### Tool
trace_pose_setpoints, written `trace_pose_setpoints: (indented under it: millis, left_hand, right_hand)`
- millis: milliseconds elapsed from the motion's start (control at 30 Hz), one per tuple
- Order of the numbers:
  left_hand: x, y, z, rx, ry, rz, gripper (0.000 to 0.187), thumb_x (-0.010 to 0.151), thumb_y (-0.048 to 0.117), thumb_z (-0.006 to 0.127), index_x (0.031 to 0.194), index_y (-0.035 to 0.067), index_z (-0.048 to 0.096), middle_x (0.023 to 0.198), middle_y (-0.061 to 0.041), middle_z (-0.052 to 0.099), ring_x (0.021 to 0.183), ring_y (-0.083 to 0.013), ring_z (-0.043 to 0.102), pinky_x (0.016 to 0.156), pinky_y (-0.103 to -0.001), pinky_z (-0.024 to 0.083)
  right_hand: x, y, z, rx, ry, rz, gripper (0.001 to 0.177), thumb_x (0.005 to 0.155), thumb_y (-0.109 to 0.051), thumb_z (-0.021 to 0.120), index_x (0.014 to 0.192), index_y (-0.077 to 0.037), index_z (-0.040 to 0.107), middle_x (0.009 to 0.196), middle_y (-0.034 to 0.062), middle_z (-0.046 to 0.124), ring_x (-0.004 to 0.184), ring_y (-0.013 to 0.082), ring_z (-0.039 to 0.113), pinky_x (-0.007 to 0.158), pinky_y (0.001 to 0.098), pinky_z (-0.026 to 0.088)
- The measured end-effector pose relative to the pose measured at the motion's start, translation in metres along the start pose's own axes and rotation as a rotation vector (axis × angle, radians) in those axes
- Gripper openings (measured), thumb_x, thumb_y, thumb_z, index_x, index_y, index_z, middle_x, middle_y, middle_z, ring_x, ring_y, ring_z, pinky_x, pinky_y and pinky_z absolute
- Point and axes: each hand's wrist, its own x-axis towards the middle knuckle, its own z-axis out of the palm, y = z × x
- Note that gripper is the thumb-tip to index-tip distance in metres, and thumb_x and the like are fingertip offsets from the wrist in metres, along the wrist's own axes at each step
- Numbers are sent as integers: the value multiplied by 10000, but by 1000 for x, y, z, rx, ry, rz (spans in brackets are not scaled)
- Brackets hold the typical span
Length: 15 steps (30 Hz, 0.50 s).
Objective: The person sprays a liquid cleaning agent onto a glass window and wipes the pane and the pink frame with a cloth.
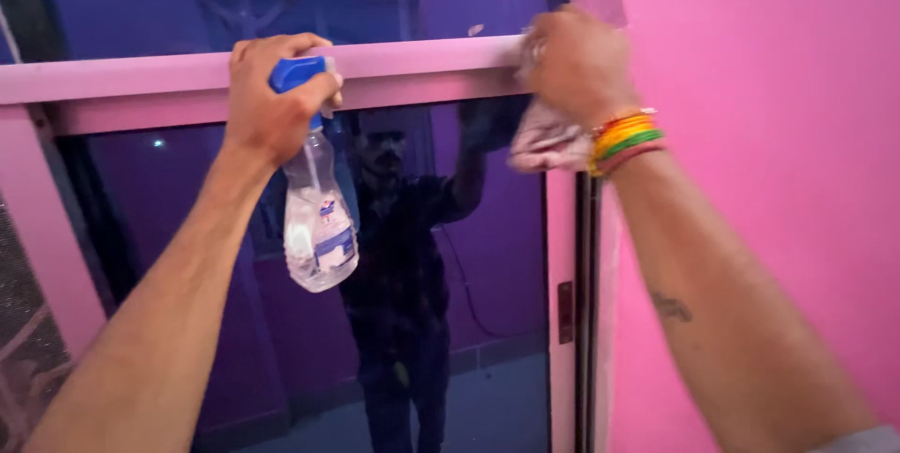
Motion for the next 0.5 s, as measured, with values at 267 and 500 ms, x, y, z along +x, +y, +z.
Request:
trace_pose_setpoints:
  millis: [267, 500]
  left_hand:
    - [-6, -2, 3, 50, 104, 89, 254, 884, 239, 683, 1045, 52, 744, 810, 18, 745, 1021, -192, 624, 1088, -380, 323]
    - [-2, 3, 5, 2, 134, 71, 242, 854, 238, 686, 1004, 54, 732, 787, 24, 736, 973, -174, 634, 1068, -369, 331]
  right_hand:
    - [-5, -98, 8, 195, 21, -166, 183, 853, -185, 744, 1032, -151, 767, 1069, 105, 686, 1029, 344, 661, 870, 468, 528]
    - [-12, 2, -11, 148, -33, -49, 217, 850, -135, 747, 1066, -160, 739, 1189, 66, 687, 1083, 306, 669, 899, 450, 520]
